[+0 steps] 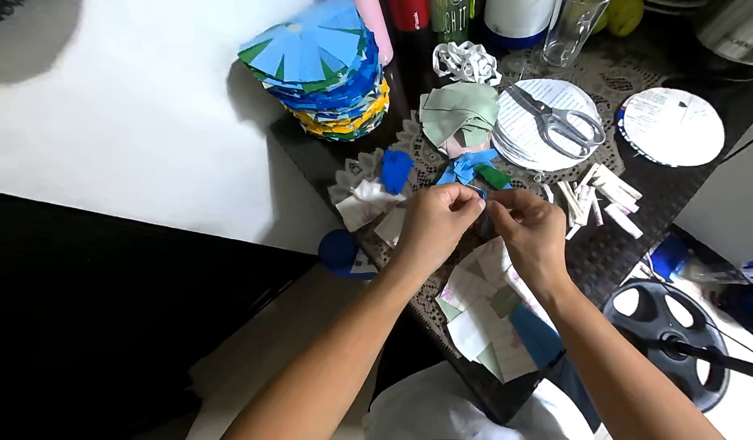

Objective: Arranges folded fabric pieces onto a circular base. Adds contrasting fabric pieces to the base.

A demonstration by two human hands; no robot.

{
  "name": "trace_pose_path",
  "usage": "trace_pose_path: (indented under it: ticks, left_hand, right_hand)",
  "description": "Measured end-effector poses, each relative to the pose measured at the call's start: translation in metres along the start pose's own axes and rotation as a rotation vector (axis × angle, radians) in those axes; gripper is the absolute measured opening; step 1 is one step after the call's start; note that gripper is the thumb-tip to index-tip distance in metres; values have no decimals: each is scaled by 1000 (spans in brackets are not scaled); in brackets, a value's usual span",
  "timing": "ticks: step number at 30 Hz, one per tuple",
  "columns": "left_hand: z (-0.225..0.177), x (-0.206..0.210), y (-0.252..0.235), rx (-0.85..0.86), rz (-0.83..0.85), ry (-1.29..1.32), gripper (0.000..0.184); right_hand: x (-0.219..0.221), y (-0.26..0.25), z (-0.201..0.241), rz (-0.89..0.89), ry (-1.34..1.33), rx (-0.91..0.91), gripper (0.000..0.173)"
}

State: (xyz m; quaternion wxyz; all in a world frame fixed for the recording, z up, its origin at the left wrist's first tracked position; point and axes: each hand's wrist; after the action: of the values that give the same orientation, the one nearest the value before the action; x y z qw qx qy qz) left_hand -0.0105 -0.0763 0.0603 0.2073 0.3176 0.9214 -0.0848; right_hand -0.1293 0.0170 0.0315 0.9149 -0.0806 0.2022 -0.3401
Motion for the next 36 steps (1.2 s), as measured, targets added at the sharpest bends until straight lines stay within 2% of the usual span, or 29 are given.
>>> trace_pose_path:
  ticks: [5, 11, 14, 21, 25, 28, 30, 34, 36]
  left_hand:
    - [2, 1, -2, 29, -16, -74, 10]
    - [11, -8, -6, -45, 28, 58, 9]
    - [13, -15, -6, -87, 36, 128, 8]
    - [13, -11, -5, 17, 18, 14, 8]
    - [14, -9, -4, 48, 12, -24, 7]
    - [16, -11, -3, -18, 34, 111, 7]
    - [13, -14, -2, -91, 57, 251, 7]
    - [11, -20, 0, -162, 86, 493, 16]
    - [12, -20, 1, -151, 132, 547, 18]
  right_hand:
    - [1, -1, -3, -6, 52, -73, 9]
    - [-7, -12, -5, 74, -84, 204, 9]
    - [-14, -15, -11, 61, -58, 237, 9]
    - [-1, -6, 0, 84, 117, -153, 13]
    - [2, -6, 2, 61, 109, -131, 10]
    - [-6, -12, 3, 106, 51, 47, 12]
    - [-15, -21, -5, 103, 91, 105, 15]
    - [-27, -30, -27, 49, 421, -56, 18]
    - [-28, -22, -19, 84, 333, -53, 23]
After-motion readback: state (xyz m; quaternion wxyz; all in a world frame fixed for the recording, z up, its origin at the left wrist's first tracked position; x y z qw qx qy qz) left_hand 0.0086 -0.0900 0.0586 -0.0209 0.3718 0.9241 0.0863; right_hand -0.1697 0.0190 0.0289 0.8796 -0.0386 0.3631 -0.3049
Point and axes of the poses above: each hand's wrist, its own y-axis away from the middle knuckle, its own x-axis out of the palm, z = x × y, and after that the axes turned 1 degree about -z, right-handed
